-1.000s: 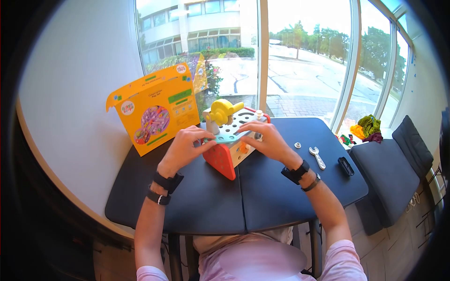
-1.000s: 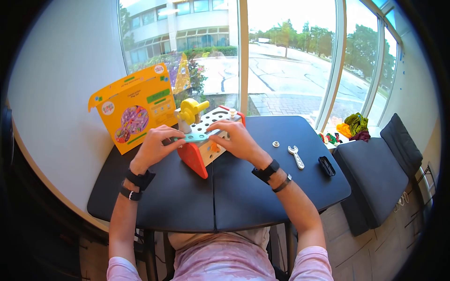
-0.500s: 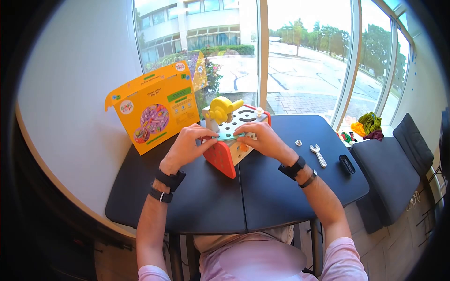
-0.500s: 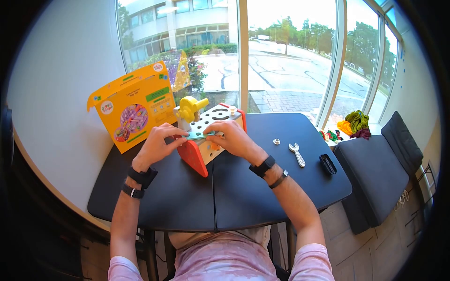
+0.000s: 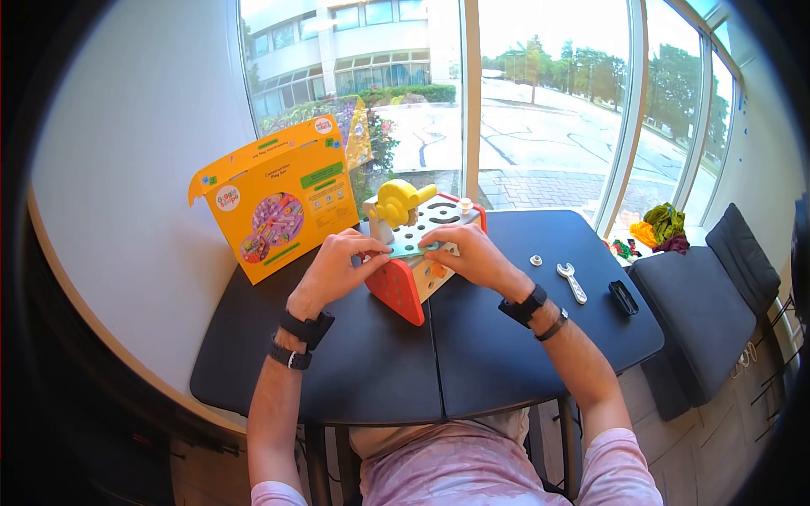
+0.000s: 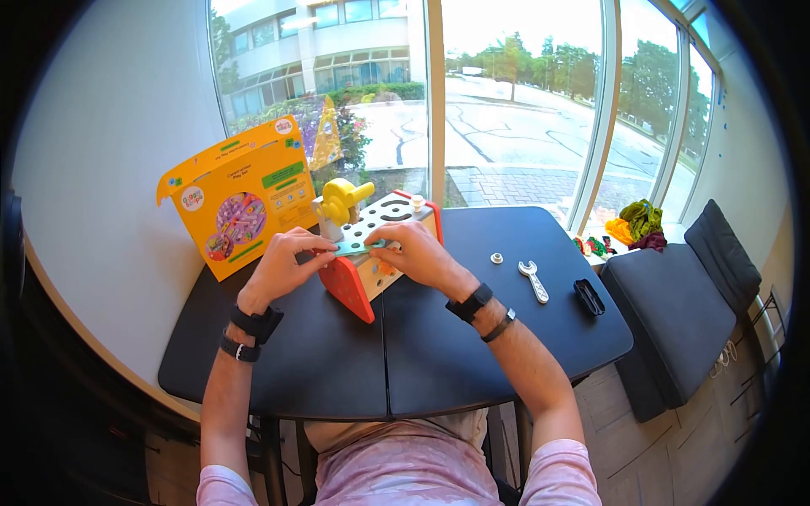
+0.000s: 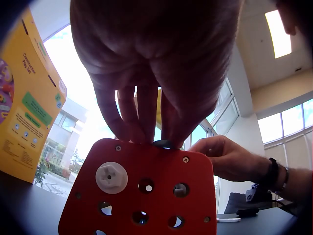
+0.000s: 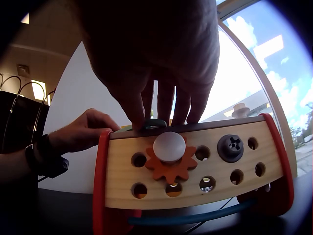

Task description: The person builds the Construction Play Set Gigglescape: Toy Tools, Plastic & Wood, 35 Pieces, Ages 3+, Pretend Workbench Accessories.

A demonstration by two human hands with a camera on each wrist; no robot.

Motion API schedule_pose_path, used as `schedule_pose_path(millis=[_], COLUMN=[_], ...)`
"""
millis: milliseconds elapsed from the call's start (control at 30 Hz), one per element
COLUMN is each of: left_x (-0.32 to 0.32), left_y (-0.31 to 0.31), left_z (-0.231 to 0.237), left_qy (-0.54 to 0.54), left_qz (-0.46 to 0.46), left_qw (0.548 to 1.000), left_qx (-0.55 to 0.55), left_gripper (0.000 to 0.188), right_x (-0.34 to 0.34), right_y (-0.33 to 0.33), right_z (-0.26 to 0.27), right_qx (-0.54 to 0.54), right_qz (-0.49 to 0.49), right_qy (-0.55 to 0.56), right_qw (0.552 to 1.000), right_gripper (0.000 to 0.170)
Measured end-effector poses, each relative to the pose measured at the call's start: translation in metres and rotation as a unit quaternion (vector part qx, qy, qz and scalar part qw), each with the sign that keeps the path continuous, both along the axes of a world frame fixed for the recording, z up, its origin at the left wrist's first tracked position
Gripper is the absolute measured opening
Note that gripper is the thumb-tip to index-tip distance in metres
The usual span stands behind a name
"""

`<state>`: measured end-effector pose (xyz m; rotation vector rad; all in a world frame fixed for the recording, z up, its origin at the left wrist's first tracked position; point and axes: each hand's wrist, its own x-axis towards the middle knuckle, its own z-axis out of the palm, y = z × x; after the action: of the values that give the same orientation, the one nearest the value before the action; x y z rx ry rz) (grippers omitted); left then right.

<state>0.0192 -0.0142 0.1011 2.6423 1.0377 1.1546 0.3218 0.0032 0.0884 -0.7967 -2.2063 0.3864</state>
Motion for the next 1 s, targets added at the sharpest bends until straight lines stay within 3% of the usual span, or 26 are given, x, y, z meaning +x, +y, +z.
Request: schedule_pose_path(millis=[200,400,500,600,700,800,833,1000], left_x=[-0.008,-0.038,-0.054,-0.064,-0.067,-0.067,-0.067,-0.061], left_y=[-0.009,-0.026,-0.033,-0.039,-0.041,-0.042,-0.043,-0.040], left_z=[0.003,-0.008,-0.020,-0.031,-0.041,-0.047,-0.047,-0.052], left_qy=[-0.030,-0.038,-0.039,-0.035,-0.024,-0.020,-0.012,0.005], left_qz=[0.010,0.040,0.063,0.075,0.072,0.070,0.073,0.073], left_qw=[0.999,0.998,0.997,0.996,0.997,0.997,0.997,0.996], left_qx=[0.017,0.035,0.013,-0.017,-0.027,-0.031,-0.036,-0.047], left_gripper=[0.022,0.022,0.022,0.022,0.022,0.022,0.022,0.022], right_x=[-0.002,0.052,0.106,0.156,0.213,0.208,0.202,0.136], right_y=[-0.014,-0.012,0.006,0.018,0.051,0.038,0.030,-0.007], right_z=[0.004,-0.004,-0.020,-0.039,-0.120,-0.126,-0.128,-0.107], right_qx=[0.104,0.018,-0.015,-0.120,0.009,-0.095,-0.085,-0.051], right_qz=[-0.028,-0.069,-0.144,-0.240,-0.282,-0.296,-0.306,-0.166], right_qy=[0.072,0.132,0.060,-0.096,-0.204,-0.277,-0.283,-0.276], right_qw=[0.992,0.989,0.988,0.958,0.937,0.909,0.905,0.945], right_gripper=[0.041,0.039,0.036,0.037,0.042,0.044,0.040,0.042])
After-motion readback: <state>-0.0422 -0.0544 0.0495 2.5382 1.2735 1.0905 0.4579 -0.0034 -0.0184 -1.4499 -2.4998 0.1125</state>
